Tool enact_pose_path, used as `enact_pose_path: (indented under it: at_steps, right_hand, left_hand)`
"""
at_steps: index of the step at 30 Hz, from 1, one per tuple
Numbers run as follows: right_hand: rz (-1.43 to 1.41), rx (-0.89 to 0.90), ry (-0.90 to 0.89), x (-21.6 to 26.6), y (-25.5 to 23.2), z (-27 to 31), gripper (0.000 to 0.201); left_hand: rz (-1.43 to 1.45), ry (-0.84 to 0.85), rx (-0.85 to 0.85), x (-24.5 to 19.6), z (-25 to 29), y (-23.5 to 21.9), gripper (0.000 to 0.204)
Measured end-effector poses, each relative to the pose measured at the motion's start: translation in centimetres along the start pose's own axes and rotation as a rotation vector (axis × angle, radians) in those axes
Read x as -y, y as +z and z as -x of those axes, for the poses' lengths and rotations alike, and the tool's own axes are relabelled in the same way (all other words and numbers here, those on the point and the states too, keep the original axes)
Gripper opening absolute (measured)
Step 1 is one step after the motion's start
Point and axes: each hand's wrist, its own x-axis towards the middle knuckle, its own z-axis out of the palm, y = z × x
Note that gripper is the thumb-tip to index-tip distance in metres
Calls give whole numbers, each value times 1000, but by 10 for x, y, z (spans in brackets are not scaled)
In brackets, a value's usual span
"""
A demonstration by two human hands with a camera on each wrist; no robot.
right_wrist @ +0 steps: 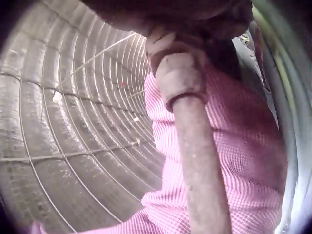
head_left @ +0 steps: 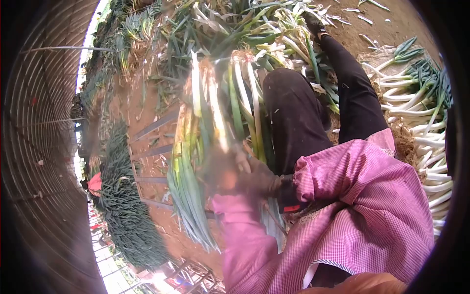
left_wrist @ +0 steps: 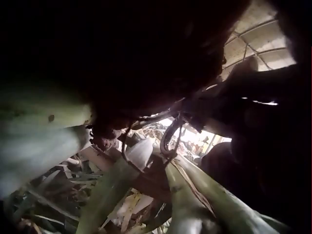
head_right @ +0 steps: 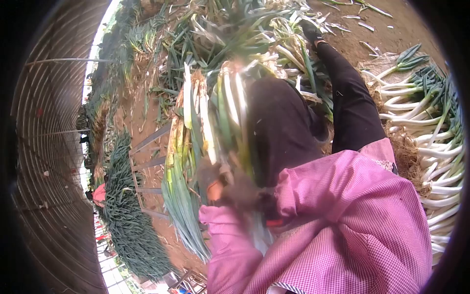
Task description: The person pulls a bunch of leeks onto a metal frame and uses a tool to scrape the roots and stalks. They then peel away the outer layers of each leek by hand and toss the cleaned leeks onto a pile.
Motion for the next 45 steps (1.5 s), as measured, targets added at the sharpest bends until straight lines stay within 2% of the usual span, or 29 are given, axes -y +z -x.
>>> enact_pose_path:
  at_steps: [1, 3, 6, 8, 9, 10, 12, 14, 15, 17, 19, 21, 22, 23, 24, 26, 28, 30, 33, 36, 38, 41, 43, 45]
  right_hand:
    - [-45, 7, -72, -17, 4, -7, 39]
    - [-113, 10, -85, -16, 2, -6, 39]
    - [-153, 42, 10, -8, 0, 12, 41]
    - [-145, 132, -13, 3, -3, 28, 43]
    - [-173, 218, 90, 14, -11, 31, 47]
    - [-171, 224, 74, 16, -13, 28, 49]
    - [-174, 231, 41, 22, -16, 23, 54]
    - [-109, 268, 162, 31, -25, 14, 59]
    - [-76, 287, 224, 34, -27, 12, 62]
    - [-109, 126, 243, 8, -5, 7, 61]
    - [-123, 96, 153, -4, -1, 10, 59]
    - [-158, 178, -43, -6, -8, 20, 54]
    - [-121, 207, 5, -1, -9, 23, 54]
    - [-83, 234, 54, 5, -11, 25, 55]
    - [-47, 259, 101, 11, -13, 27, 55]
    - [-38, 233, 114, 23, -22, 26, 51]
    - [-40, 231, 122, 23, -23, 24, 49]
    - [-43, 266, 129, 20, -22, 23, 49]
    - [-184, 306, 120, 25, -26, 21, 64]
    - [-233, 230, 42, 21, -27, 7, 63]
    - [-191, 79, 104, 9, -15, -2, 64]
    - [-88, -76, 98, 2, 0, -13, 66]
    - [-29, -75, 51, 0, 2, -16, 66]
    - [9, -2, 6, 4, -3, -23, 65]
  left_hand:
    - [7, -1, 7, 2, -2, -1, 22]
    - [19, -13, 27, 4, -7, -6, 22]
    - [42, -41, 74, 7, -15, -18, 23]
    - [74, -78, 115, 6, -18, -24, 24]
    - [88, -88, 127, 5, -18, -26, 24]
    - [101, -97, 143, 2, -19, -29, 24]
    - [72, -14, 128, 0, -21, -32, 25]
    - [-22, 160, 84, 7, -18, -29, 24]
    - [-46, 181, 53, 18, -21, -15, 24]
    - [-84, 218, -14, 42, -27, 19, 24]
    - [-112, 236, -93, 55, -26, 42, 24]
    - [67, 152, -67, 35, -16, 26, 26]
    - [296, 41, -28, 21, -12, 6, 27]
    - [403, 50, -3, 13, -14, -6, 29]
    - [552, -16, 14, 7, -19, -18, 31]
    - [302, 402, -23, 26, -19, -8, 29]
    - [228, 505, -47, 33, -20, 3, 29]
    - [221, 406, -29, 29, -17, 7, 30]
    - [201, 289, -13, 25, -8, 11, 30]
    - [171, 238, -8, 23, 2, 10, 31]
    - [156, 209, -3, 21, 8, 11, 31]
    - [147, 171, -1, 20, 15, 12, 32]
    - [143, 143, -3, 20, 20, 11, 33]
    - [133, 119, -2, 18, 27, 9, 34]
